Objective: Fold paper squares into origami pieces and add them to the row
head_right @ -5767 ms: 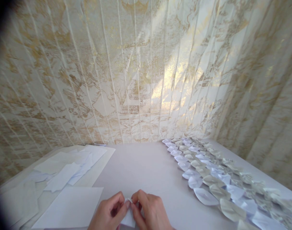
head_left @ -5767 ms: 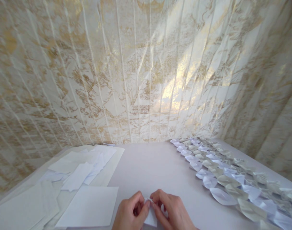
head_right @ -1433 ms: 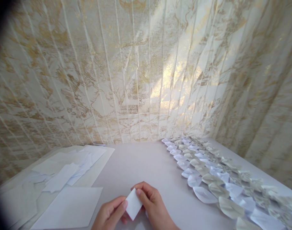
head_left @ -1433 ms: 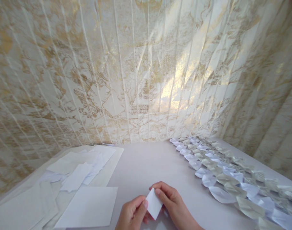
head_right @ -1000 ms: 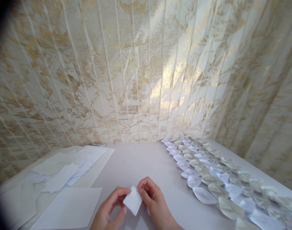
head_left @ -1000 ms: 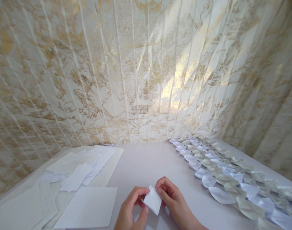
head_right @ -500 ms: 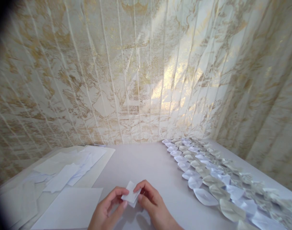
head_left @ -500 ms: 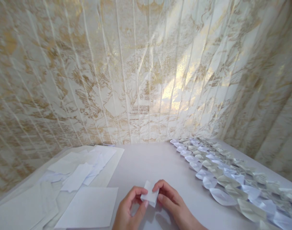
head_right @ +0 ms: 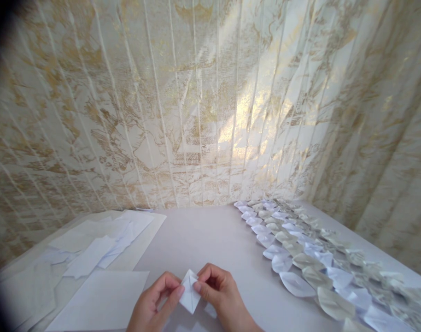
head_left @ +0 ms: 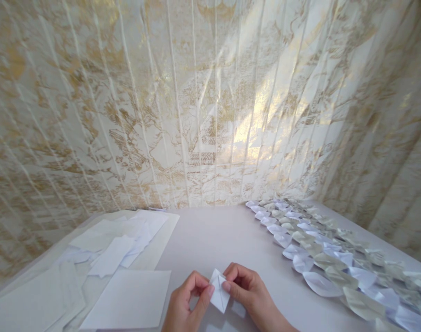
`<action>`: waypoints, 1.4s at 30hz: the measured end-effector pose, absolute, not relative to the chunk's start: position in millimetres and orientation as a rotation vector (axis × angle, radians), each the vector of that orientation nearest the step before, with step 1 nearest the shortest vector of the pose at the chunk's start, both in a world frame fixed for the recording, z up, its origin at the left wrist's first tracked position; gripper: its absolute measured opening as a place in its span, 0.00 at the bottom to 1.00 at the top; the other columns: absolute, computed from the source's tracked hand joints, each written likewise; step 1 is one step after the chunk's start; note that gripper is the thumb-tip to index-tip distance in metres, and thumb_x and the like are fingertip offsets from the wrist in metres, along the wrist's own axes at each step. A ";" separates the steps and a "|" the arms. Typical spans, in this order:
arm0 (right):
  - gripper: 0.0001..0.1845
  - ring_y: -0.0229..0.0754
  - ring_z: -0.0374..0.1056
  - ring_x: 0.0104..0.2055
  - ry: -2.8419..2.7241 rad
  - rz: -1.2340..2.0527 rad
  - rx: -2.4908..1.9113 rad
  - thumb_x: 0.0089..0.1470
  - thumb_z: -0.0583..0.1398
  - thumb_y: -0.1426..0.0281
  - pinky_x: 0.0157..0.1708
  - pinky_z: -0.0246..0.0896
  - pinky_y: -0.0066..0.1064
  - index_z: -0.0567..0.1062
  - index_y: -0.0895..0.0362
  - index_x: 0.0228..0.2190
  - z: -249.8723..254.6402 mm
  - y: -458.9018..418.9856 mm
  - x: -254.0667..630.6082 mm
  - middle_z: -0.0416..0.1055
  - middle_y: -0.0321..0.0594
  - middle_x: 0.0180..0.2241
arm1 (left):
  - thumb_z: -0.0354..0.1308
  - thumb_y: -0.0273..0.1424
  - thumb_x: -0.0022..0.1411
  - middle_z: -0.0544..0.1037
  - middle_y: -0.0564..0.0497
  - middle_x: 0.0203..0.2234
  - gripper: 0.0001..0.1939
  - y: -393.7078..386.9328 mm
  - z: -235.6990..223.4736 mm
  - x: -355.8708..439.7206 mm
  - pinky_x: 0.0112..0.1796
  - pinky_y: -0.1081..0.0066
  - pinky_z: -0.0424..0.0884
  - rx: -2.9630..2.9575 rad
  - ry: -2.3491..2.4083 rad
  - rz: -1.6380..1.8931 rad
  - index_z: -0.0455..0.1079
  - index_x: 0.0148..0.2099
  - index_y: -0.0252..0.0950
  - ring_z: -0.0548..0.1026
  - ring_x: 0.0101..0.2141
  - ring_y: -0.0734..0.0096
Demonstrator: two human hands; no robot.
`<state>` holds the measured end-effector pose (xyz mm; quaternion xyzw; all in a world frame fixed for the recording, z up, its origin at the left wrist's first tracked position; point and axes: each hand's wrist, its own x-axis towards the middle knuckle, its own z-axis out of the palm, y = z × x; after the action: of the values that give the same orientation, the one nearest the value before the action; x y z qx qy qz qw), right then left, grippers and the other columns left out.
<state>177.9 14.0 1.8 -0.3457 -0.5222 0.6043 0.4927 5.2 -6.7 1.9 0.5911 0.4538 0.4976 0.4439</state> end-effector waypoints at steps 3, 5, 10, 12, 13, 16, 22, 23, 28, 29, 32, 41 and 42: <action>0.26 0.35 0.57 0.25 -1.224 1.473 -0.841 0.42 0.71 0.51 0.27 0.49 0.28 0.67 0.57 0.21 1.5 13.8 176.1 0.64 0.32 0.22 | 0.59 0.48 0.61 0.69 0.56 0.21 0.20 -8.1 4.7 5.9 0.29 0.76 0.62 1.462 1.140 1.231 0.67 0.28 0.37 0.68 0.25 0.73; 0.26 0.34 0.55 0.24 -1.224 1.475 -0.844 0.42 0.71 0.51 0.26 0.48 0.27 0.66 0.57 0.21 1.2 13.7 175.6 0.62 0.31 0.21 | 0.59 0.48 0.61 0.69 0.56 0.21 0.20 -8.6 5.3 6.7 0.29 0.76 0.62 1.455 1.140 1.231 0.66 0.28 0.37 0.68 0.25 0.72; 0.27 0.33 0.55 0.22 -1.195 1.494 -0.813 0.42 0.72 0.52 0.25 0.48 0.26 0.64 0.56 0.22 -1.5 14.5 174.8 0.62 0.29 0.20 | 0.58 0.49 0.60 0.68 0.57 0.21 0.21 -8.4 1.9 8.6 0.30 0.76 0.63 1.456 1.126 1.261 0.65 0.28 0.38 0.68 0.26 0.72; 0.27 0.33 0.56 0.22 -1.178 1.506 -0.804 0.41 0.72 0.53 0.24 0.48 0.26 0.64 0.56 0.23 -2.6 14.8 174.5 0.63 0.29 0.20 | 0.59 0.50 0.60 0.68 0.57 0.22 0.21 -8.1 -0.4 9.0 0.31 0.75 0.64 1.436 1.114 1.283 0.63 0.28 0.38 0.69 0.26 0.72; 0.26 0.33 0.56 0.22 -1.172 1.509 -0.803 0.41 0.72 0.53 0.24 0.48 0.26 0.65 0.56 0.24 -2.7 14.8 174.4 0.63 0.29 0.20 | 0.59 0.50 0.60 0.69 0.56 0.22 0.21 -7.8 -1.7 9.2 0.31 0.75 0.64 1.424 1.108 1.291 0.62 0.28 0.39 0.69 0.26 0.72; 0.26 0.33 0.56 0.23 -1.160 1.504 -0.811 0.41 0.73 0.54 0.24 0.47 0.26 0.66 0.56 0.25 -1.4 14.3 174.2 0.63 0.29 0.21 | 0.59 0.51 0.59 0.70 0.56 0.22 0.22 -6.6 -4.9 9.4 0.31 0.75 0.64 1.408 1.096 1.304 0.61 0.28 0.39 0.69 0.26 0.72; 0.24 0.33 0.55 0.23 -1.181 1.492 -0.794 0.43 0.72 0.53 0.25 0.46 0.26 0.68 0.56 0.28 -0.3 14.6 174.3 0.62 0.28 0.21 | 0.59 0.53 0.58 0.72 0.58 0.22 0.21 -6.9 0.0 10.5 0.31 0.74 0.66 1.315 1.086 1.270 0.61 0.35 0.41 0.70 0.26 0.71; 0.24 0.34 0.55 0.23 -1.185 1.491 -0.788 0.44 0.71 0.53 0.25 0.46 0.26 0.68 0.55 0.30 -1.2 15.0 174.5 0.62 0.28 0.21 | 0.59 0.53 0.58 0.72 0.58 0.22 0.21 -7.6 2.6 10.5 0.31 0.74 0.66 1.307 1.084 1.259 0.61 0.36 0.41 0.70 0.26 0.70; 0.23 0.35 0.57 0.25 -1.224 1.452 -0.798 0.47 0.69 0.52 0.27 0.48 0.28 0.69 0.56 0.32 -6.7 15.5 176.0 0.63 0.29 0.23 | 0.54 0.53 0.62 0.69 0.57 0.23 0.21 -8.5 9.3 8.9 0.31 0.73 0.65 1.387 1.106 1.216 0.65 0.42 0.39 0.69 0.27 0.69; 0.23 0.36 0.58 0.26 -1.236 1.444 -0.803 0.48 0.69 0.53 0.28 0.49 0.28 0.69 0.56 0.33 -7.3 15.0 176.2 0.63 0.30 0.24 | 0.56 0.53 0.60 0.69 0.57 0.24 0.22 -7.5 8.2 8.4 0.31 0.73 0.64 1.438 1.108 1.180 0.66 0.40 0.39 0.69 0.27 0.69; 0.22 0.37 0.60 0.28 -1.269 1.451 -0.792 0.51 0.67 0.52 0.30 0.52 0.29 0.69 0.56 0.35 -8.2 12.5 176.1 0.65 0.31 0.26 | 0.57 0.53 0.58 0.62 0.57 0.22 0.23 -4.3 2.2 6.6 0.28 0.74 0.57 1.599 1.157 1.028 0.63 0.28 0.38 0.62 0.26 0.71; 0.28 0.36 0.57 0.24 -1.472 1.412 -0.980 0.52 0.61 0.44 0.27 0.50 0.28 0.68 0.57 0.22 -2.1 7.3 174.3 0.63 0.31 0.19 | 0.54 0.54 0.60 0.64 0.56 0.21 0.25 -2.6 -3.3 2.6 0.29 0.74 0.59 1.600 1.191 1.038 0.65 0.25 0.37 0.64 0.26 0.70; 0.29 0.36 0.57 0.23 -1.469 1.412 -0.980 0.52 0.60 0.43 0.27 0.51 0.28 0.69 0.57 0.22 -0.6 7.3 174.2 0.63 0.32 0.18 | 0.54 0.53 0.60 0.65 0.56 0.20 0.25 -2.1 -3.5 2.2 0.29 0.74 0.60 1.608 1.175 1.050 0.67 0.25 0.37 0.65 0.26 0.70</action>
<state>174.2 7.3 -0.6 -0.3919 -0.5878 0.5650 0.4262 2.2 -2.1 -3.5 0.6448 0.4710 0.4209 0.4304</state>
